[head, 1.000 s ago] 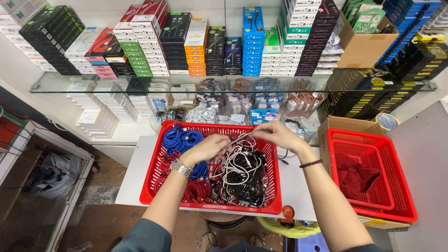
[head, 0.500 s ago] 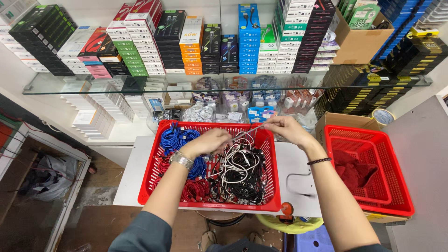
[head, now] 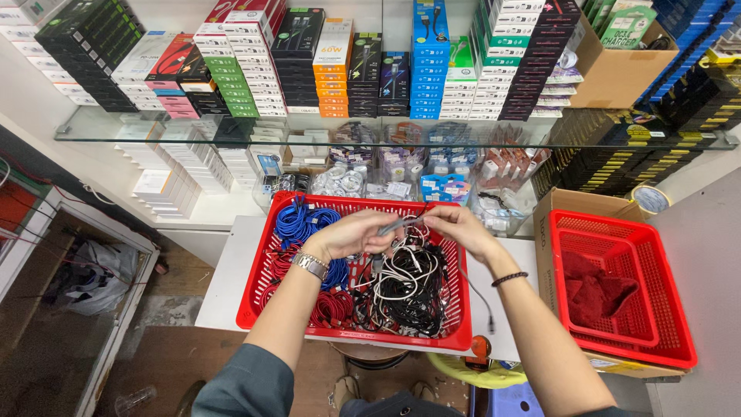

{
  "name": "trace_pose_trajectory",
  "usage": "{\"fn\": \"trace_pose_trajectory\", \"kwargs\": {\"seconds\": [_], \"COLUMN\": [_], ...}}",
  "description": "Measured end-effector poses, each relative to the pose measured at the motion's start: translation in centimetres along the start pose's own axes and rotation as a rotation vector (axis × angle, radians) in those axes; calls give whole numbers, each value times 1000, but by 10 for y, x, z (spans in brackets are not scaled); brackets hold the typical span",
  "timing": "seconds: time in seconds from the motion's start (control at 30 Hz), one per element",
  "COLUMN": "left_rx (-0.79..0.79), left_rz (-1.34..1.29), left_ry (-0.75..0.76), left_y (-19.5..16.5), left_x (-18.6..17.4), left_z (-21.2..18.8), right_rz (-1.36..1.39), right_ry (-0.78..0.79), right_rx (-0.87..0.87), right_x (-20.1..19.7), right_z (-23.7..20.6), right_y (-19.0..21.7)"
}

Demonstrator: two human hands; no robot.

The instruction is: The person stands at a counter and coils loose cables one at a time, wrapping each cable by hand into a loop and placing the coiled cable into a red basket alongside other coiled blue and red cables.

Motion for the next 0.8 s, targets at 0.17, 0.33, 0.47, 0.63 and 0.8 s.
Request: {"fn": "trace_pose_trajectory", "kwargs": {"seconds": [0.17,0.33,0.47,0.63,0.8], "left_rx": [488,18,63,555,392], "left_rz": [-33,1232,322,-136,1079], "left_ry": [-443,-592,-167,-381,-943], "left_y": [-25,-15,0,-12,-23], "left_x": [-7,-10,-17,-34,-29], "left_z": [5,2,-12,-10,-14], "right_rz": [-48,-335,-64,253,-475], "right_ry": [111,268,79,-103,108], "right_rx": [42,-175,-6,169,-544], "right_x": [92,46,-6,83,130], "right_z": [-28,2,21,-2,-17], "right_y": [-14,23,11,-30,43]}}
Point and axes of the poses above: each hand's wrist, its own z-axis towards the middle knuckle, its own x-axis out of the palm, y = z × x, the point moved 5 cm from there along z, towards the middle knuckle
